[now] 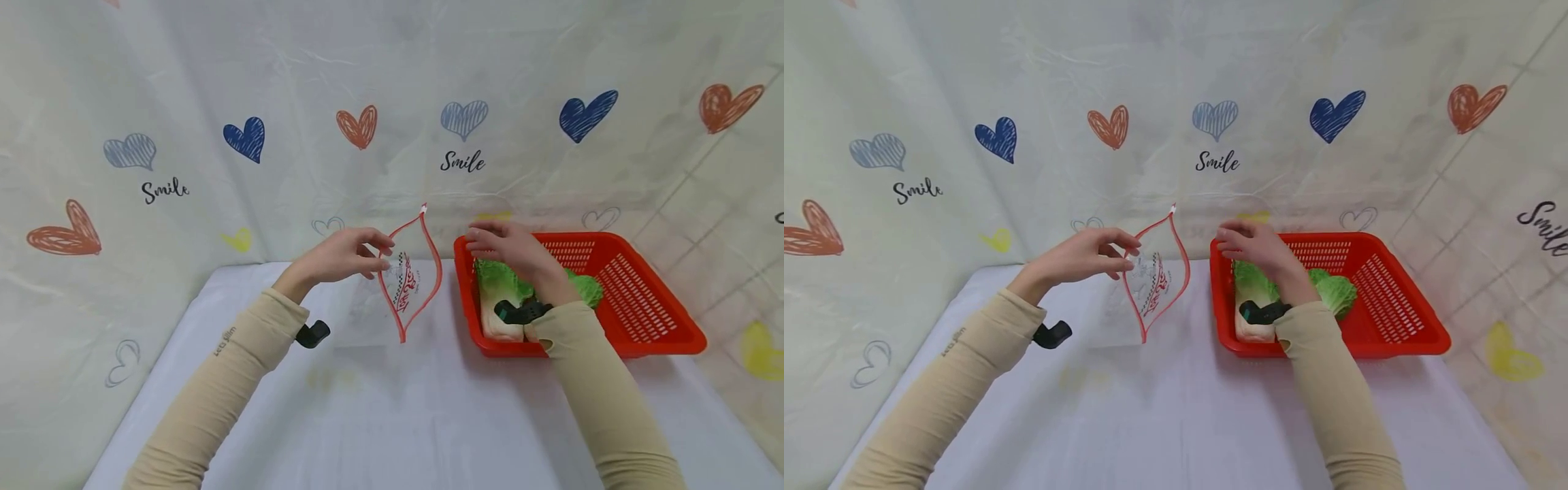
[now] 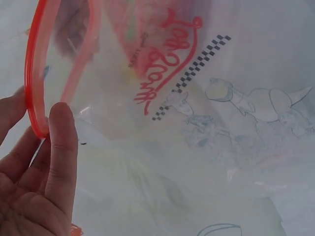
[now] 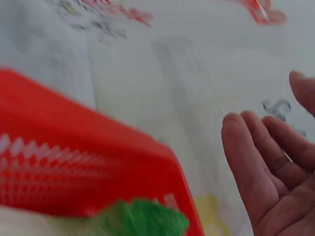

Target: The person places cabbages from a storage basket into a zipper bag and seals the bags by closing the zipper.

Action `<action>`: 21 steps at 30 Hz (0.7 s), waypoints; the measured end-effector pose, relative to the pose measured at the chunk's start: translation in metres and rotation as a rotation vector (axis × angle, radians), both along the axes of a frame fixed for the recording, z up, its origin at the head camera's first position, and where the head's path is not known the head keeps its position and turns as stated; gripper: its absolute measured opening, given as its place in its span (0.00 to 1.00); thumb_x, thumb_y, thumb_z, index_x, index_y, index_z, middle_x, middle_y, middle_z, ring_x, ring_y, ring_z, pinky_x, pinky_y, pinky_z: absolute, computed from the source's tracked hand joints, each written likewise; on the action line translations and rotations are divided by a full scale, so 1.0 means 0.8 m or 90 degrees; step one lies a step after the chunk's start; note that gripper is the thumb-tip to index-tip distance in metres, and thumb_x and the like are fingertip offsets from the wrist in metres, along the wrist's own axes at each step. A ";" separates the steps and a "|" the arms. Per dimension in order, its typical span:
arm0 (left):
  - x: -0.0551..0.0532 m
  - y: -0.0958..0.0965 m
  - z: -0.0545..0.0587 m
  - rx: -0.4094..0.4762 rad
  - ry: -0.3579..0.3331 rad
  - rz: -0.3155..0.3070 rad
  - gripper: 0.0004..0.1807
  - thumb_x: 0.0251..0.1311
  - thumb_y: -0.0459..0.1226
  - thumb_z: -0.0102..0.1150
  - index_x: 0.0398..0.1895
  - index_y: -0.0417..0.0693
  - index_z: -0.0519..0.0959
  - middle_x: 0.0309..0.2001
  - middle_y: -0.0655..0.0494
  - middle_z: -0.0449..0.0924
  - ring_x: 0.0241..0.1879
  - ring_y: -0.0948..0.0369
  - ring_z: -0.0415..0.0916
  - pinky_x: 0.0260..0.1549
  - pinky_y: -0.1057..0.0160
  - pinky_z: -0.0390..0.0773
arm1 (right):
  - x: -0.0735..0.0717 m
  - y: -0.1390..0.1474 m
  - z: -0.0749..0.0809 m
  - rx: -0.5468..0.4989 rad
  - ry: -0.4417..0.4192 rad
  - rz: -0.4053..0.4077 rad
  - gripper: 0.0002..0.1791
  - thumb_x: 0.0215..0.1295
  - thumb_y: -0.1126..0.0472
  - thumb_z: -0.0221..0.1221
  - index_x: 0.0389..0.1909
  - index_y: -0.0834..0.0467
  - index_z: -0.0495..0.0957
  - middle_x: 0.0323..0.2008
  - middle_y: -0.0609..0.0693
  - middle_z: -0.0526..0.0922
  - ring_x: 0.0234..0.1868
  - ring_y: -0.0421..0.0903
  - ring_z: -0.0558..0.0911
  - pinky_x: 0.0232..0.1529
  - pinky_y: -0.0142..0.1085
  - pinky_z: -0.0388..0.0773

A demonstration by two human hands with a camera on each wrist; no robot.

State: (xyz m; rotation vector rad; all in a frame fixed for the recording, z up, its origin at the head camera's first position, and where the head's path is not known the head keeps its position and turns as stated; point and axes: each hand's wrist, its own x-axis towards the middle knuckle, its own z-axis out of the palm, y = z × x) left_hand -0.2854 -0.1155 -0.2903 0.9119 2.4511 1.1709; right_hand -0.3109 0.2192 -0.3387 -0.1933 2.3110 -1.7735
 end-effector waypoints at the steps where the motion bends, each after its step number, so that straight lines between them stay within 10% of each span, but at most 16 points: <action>1: 0.000 0.000 -0.001 0.001 0.000 0.001 0.20 0.63 0.37 0.64 0.58 0.43 0.76 0.54 0.52 0.76 0.37 0.55 0.83 0.41 0.52 0.84 | -0.001 0.011 -0.001 -0.003 0.002 -0.016 0.34 0.71 0.48 0.55 0.71 0.62 0.61 0.65 0.62 0.69 0.61 0.56 0.75 0.63 0.49 0.70; 9: 0.004 0.003 -0.005 0.006 0.006 0.002 0.22 0.62 0.38 0.64 0.59 0.46 0.76 0.55 0.54 0.76 0.37 0.58 0.82 0.39 0.55 0.84 | 0.002 0.077 -0.017 0.144 0.022 -0.079 0.42 0.70 0.42 0.54 0.74 0.63 0.54 0.69 0.65 0.62 0.65 0.61 0.69 0.63 0.50 0.70; 21: 0.008 0.007 -0.007 0.016 0.001 -0.005 0.22 0.62 0.37 0.65 0.59 0.46 0.76 0.56 0.53 0.76 0.37 0.58 0.82 0.37 0.58 0.84 | 0.008 0.098 -0.039 0.308 0.000 -0.001 0.44 0.65 0.41 0.60 0.72 0.64 0.58 0.67 0.66 0.64 0.61 0.64 0.71 0.62 0.60 0.66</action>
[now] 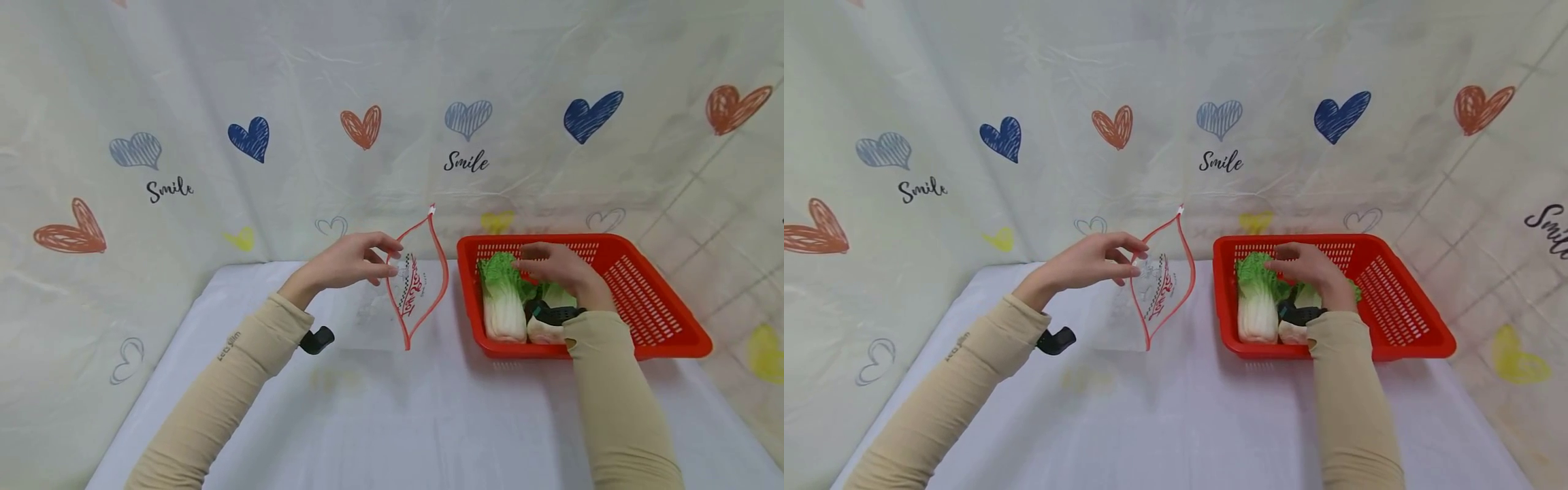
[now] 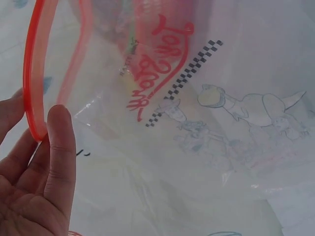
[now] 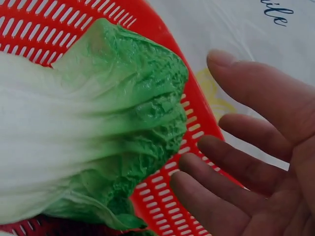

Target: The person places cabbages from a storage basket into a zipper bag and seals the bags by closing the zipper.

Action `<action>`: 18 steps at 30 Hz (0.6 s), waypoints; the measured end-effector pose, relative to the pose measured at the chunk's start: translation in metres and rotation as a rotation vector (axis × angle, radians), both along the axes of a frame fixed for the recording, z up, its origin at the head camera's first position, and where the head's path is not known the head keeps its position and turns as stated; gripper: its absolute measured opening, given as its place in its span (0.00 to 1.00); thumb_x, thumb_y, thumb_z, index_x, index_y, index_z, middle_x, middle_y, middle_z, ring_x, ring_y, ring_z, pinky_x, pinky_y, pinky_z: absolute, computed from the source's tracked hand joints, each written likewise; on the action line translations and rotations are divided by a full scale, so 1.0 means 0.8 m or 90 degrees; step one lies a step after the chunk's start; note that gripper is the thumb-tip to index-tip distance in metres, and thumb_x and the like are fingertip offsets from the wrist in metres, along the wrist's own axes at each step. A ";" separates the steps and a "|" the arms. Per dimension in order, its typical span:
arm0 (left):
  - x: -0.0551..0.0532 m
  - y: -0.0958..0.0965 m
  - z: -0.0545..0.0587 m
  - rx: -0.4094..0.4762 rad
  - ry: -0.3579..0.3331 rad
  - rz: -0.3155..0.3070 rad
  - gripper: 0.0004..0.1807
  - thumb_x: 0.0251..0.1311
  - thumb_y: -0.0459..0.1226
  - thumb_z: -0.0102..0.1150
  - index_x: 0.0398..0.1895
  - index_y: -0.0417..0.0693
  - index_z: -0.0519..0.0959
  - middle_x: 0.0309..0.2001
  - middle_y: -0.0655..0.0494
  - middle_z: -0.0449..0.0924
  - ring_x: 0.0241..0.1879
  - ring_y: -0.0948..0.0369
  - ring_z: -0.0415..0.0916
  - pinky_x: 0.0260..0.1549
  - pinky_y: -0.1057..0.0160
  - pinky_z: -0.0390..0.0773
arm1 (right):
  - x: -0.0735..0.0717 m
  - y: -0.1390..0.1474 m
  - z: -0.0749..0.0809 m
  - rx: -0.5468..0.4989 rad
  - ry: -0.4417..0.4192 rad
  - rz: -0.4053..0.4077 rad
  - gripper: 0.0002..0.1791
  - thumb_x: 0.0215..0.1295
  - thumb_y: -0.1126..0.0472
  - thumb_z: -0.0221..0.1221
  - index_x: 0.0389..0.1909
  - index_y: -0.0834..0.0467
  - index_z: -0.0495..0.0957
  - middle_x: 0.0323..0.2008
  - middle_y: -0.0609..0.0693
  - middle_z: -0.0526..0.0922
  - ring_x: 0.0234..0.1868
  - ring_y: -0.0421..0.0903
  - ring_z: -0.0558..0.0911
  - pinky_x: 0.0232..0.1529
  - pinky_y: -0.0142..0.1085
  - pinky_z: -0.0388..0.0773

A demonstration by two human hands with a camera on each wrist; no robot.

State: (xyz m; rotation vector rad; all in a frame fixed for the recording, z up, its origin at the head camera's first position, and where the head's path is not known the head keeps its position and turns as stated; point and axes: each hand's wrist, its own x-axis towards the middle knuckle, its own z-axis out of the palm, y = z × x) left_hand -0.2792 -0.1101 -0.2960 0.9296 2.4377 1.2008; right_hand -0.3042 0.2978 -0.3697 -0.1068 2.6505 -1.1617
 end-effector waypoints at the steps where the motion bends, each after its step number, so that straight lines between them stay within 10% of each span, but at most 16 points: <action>1: 0.000 0.000 0.000 -0.002 0.000 0.001 0.22 0.62 0.37 0.65 0.59 0.46 0.76 0.55 0.53 0.76 0.37 0.58 0.82 0.37 0.58 0.84 | -0.002 0.000 -0.002 -0.005 0.000 0.000 0.44 0.66 0.42 0.60 0.72 0.64 0.58 0.67 0.66 0.64 0.60 0.64 0.73 0.62 0.60 0.67; 18: 0.005 -0.004 0.001 -0.010 0.000 -0.004 0.22 0.62 0.36 0.64 0.60 0.46 0.75 0.55 0.54 0.76 0.37 0.58 0.82 0.37 0.61 0.84 | -0.016 -0.024 -0.030 0.034 -0.043 0.122 0.49 0.60 0.48 0.67 0.75 0.62 0.53 0.67 0.70 0.61 0.66 0.67 0.62 0.62 0.62 0.65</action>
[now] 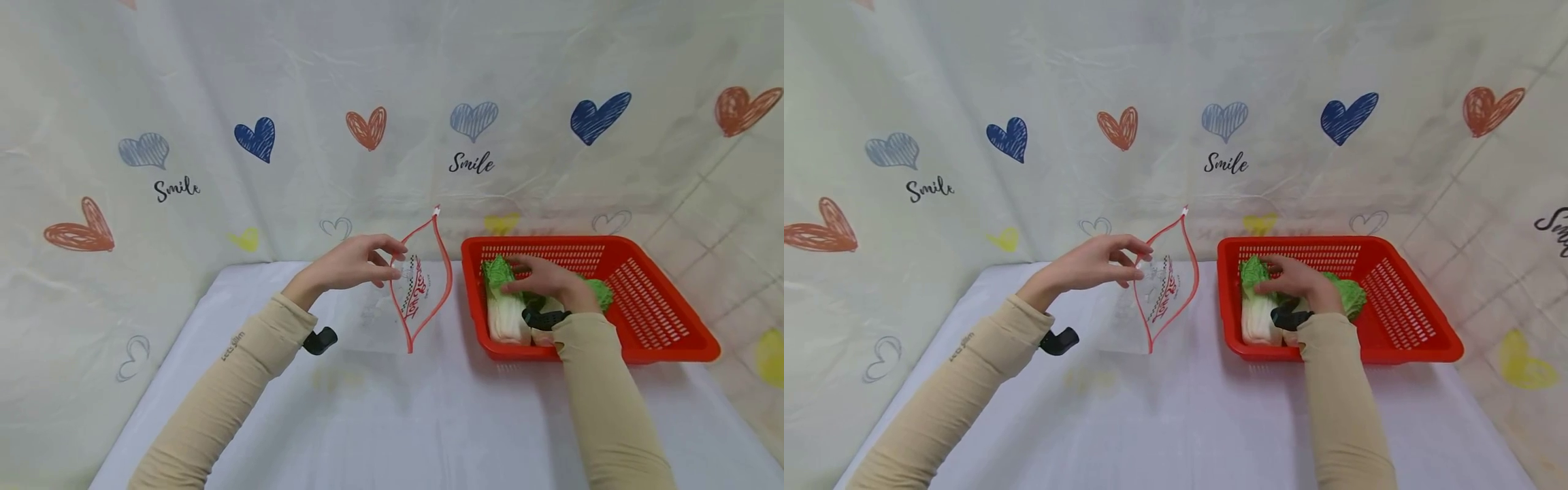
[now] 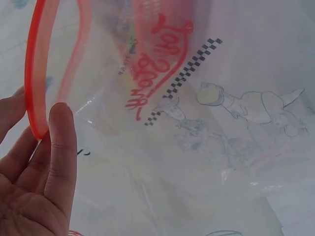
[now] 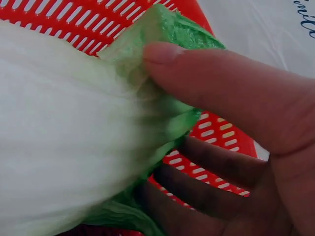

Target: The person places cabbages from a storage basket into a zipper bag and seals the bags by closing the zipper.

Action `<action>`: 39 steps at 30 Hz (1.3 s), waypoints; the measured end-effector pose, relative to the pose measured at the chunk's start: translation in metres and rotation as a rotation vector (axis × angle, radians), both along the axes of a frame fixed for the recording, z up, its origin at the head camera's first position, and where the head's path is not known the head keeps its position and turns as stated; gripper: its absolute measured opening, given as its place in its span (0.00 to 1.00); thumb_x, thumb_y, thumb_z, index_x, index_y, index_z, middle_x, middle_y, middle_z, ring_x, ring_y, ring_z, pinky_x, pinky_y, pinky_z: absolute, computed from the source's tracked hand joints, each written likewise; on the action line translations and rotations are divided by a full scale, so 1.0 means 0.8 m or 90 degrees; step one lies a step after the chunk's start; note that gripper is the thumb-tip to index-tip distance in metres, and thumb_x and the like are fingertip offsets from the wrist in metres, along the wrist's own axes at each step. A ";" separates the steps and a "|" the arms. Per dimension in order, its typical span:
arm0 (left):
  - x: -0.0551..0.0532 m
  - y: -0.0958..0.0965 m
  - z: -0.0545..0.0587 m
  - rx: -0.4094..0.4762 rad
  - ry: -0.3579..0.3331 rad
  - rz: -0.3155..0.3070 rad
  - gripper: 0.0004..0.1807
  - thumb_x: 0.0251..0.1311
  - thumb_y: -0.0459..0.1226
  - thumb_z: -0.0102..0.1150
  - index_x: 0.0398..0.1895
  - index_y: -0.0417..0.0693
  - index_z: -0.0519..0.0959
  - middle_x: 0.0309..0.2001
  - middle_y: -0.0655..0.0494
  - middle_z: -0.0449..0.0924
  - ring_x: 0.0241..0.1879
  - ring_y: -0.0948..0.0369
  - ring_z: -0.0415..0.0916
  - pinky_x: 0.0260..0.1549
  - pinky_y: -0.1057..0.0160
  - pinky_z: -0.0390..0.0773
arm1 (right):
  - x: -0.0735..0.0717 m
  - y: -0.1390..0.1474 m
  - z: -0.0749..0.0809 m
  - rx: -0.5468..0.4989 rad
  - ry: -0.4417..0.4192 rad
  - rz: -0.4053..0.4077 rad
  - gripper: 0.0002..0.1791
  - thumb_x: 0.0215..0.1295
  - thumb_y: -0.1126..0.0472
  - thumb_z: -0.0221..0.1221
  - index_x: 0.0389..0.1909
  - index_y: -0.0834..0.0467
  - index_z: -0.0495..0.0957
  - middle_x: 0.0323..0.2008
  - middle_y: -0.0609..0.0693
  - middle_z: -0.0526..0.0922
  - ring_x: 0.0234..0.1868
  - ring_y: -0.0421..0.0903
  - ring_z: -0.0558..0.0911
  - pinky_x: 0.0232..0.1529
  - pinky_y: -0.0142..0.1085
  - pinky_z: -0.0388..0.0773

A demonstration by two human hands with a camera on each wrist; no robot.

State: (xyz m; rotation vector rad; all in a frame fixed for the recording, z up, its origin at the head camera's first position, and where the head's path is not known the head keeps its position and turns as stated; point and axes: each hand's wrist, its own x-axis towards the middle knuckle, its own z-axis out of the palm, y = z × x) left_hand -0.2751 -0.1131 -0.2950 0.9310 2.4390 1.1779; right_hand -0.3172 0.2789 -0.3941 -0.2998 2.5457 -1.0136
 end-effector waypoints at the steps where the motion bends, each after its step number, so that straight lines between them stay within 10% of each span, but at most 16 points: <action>1: 0.000 0.000 0.000 -0.001 0.001 0.001 0.22 0.62 0.36 0.64 0.60 0.46 0.75 0.55 0.54 0.76 0.37 0.58 0.82 0.36 0.61 0.84 | 0.000 0.000 0.000 -0.005 -0.007 0.009 0.49 0.60 0.50 0.67 0.75 0.62 0.52 0.68 0.70 0.60 0.66 0.67 0.62 0.62 0.62 0.65; 11: -0.001 -0.001 -0.002 0.004 -0.005 -0.008 0.22 0.62 0.36 0.64 0.60 0.46 0.75 0.55 0.54 0.75 0.37 0.58 0.82 0.39 0.56 0.84 | -0.004 -0.008 0.002 0.060 0.028 0.121 0.48 0.63 0.53 0.65 0.74 0.67 0.49 0.67 0.72 0.60 0.67 0.69 0.61 0.62 0.63 0.64; 18: 0.000 0.000 -0.003 0.008 -0.005 -0.012 0.23 0.62 0.36 0.64 0.60 0.46 0.75 0.55 0.53 0.76 0.37 0.58 0.82 0.41 0.50 0.84 | -0.004 -0.011 0.005 0.089 0.117 0.066 0.36 0.63 0.59 0.63 0.68 0.69 0.62 0.62 0.72 0.68 0.62 0.68 0.68 0.55 0.59 0.72; 32: -0.001 0.003 -0.005 -0.008 0.005 -0.009 0.22 0.62 0.37 0.64 0.60 0.48 0.75 0.55 0.55 0.76 0.37 0.59 0.82 0.37 0.62 0.84 | 0.009 -0.007 0.058 -0.037 0.225 -0.131 0.36 0.68 0.62 0.58 0.73 0.66 0.55 0.65 0.71 0.64 0.61 0.69 0.68 0.54 0.62 0.72; 39: 0.001 0.006 -0.006 -0.008 -0.003 -0.009 0.22 0.62 0.35 0.64 0.60 0.48 0.75 0.55 0.50 0.76 0.37 0.59 0.82 0.37 0.62 0.84 | -0.012 -0.008 0.031 -0.052 0.287 -0.106 0.40 0.66 0.60 0.62 0.74 0.63 0.54 0.66 0.70 0.64 0.62 0.69 0.68 0.58 0.63 0.69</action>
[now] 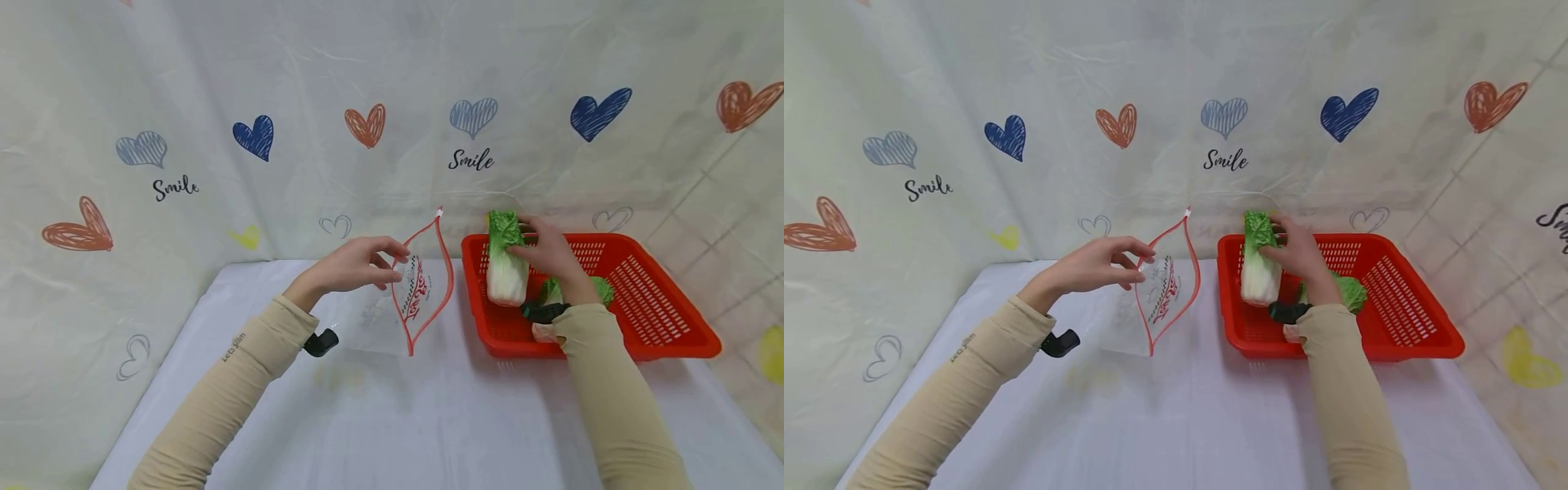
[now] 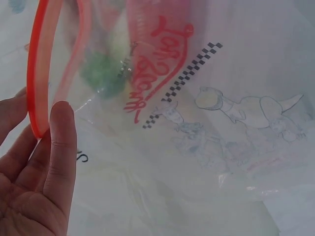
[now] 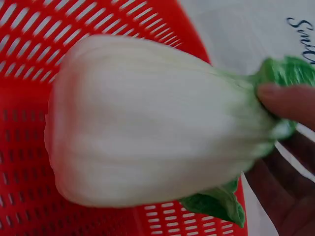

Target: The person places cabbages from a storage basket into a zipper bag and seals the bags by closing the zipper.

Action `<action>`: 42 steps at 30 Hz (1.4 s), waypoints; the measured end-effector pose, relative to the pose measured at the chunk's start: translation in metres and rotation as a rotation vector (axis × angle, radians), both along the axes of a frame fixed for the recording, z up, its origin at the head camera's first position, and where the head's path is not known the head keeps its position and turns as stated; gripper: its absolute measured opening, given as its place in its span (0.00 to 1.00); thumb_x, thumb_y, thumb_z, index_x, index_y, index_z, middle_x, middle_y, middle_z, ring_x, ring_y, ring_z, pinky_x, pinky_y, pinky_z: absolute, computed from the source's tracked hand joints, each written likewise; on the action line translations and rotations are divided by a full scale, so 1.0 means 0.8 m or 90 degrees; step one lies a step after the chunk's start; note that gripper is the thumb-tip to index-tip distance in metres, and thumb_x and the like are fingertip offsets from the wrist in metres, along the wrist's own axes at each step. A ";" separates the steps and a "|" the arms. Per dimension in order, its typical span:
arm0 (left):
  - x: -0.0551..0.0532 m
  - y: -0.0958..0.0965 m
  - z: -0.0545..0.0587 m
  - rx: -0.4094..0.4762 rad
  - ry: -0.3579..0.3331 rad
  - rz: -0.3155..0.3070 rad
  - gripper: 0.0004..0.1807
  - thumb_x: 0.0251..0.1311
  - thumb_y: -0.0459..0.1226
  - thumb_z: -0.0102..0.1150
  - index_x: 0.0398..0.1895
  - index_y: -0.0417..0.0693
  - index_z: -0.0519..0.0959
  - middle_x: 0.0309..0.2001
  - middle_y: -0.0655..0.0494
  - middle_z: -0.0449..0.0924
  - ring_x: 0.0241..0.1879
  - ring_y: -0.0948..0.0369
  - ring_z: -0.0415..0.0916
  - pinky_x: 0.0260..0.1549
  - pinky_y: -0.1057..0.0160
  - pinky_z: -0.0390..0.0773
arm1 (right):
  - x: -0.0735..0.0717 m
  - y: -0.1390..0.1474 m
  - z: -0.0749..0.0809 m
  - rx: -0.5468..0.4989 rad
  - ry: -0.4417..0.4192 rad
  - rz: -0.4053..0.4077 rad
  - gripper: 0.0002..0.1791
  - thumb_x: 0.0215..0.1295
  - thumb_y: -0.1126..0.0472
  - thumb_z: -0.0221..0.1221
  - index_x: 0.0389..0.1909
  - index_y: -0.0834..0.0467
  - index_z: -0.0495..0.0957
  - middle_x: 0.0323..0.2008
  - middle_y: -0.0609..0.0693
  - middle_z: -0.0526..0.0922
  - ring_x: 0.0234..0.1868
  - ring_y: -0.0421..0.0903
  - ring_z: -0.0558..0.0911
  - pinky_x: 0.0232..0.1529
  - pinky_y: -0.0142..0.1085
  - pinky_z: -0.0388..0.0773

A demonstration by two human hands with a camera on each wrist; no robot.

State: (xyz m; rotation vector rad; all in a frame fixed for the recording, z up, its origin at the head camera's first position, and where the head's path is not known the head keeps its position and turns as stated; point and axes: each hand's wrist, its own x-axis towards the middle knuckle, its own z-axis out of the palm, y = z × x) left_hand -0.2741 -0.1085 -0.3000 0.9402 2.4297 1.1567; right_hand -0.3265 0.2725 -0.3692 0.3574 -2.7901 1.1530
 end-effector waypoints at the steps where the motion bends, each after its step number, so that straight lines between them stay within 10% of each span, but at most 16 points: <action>1: 0.000 0.001 0.000 0.000 -0.002 -0.001 0.22 0.62 0.35 0.64 0.60 0.48 0.75 0.55 0.50 0.76 0.37 0.59 0.82 0.37 0.62 0.84 | -0.002 0.000 -0.004 0.006 -0.006 0.014 0.41 0.66 0.59 0.63 0.74 0.62 0.53 0.66 0.70 0.64 0.63 0.69 0.67 0.58 0.63 0.69; 12: 0.000 0.001 0.001 0.004 -0.005 -0.004 0.22 0.63 0.35 0.63 0.60 0.47 0.75 0.55 0.47 0.76 0.36 0.58 0.83 0.39 0.56 0.84 | -0.007 -0.001 -0.023 0.048 0.154 0.114 0.09 0.64 0.71 0.62 0.43 0.67 0.73 0.45 0.65 0.74 0.51 0.65 0.74 0.51 0.60 0.72; 16: 0.000 0.002 0.001 0.006 -0.006 -0.003 0.22 0.63 0.35 0.63 0.60 0.47 0.75 0.56 0.46 0.76 0.39 0.54 0.83 0.38 0.58 0.84 | -0.004 0.002 -0.022 0.087 0.087 0.092 0.16 0.70 0.63 0.58 0.56 0.63 0.77 0.59 0.71 0.65 0.57 0.68 0.67 0.55 0.64 0.67; 26: 0.001 0.004 0.001 -0.002 0.006 0.004 0.22 0.63 0.34 0.63 0.60 0.47 0.75 0.53 0.53 0.76 0.39 0.56 0.82 0.37 0.60 0.84 | 0.000 0.003 -0.016 0.204 -0.085 0.080 0.47 0.66 0.52 0.62 0.77 0.58 0.45 0.68 0.76 0.40 0.63 0.77 0.57 0.60 0.69 0.60; 42: 0.001 0.003 -0.001 -0.005 0.008 -0.002 0.22 0.62 0.35 0.64 0.60 0.47 0.75 0.55 0.46 0.76 0.38 0.56 0.83 0.36 0.62 0.84 | 0.009 0.010 -0.018 0.108 -0.048 0.142 0.32 0.64 0.71 0.60 0.68 0.56 0.62 0.68 0.71 0.43 0.62 0.70 0.59 0.57 0.68 0.66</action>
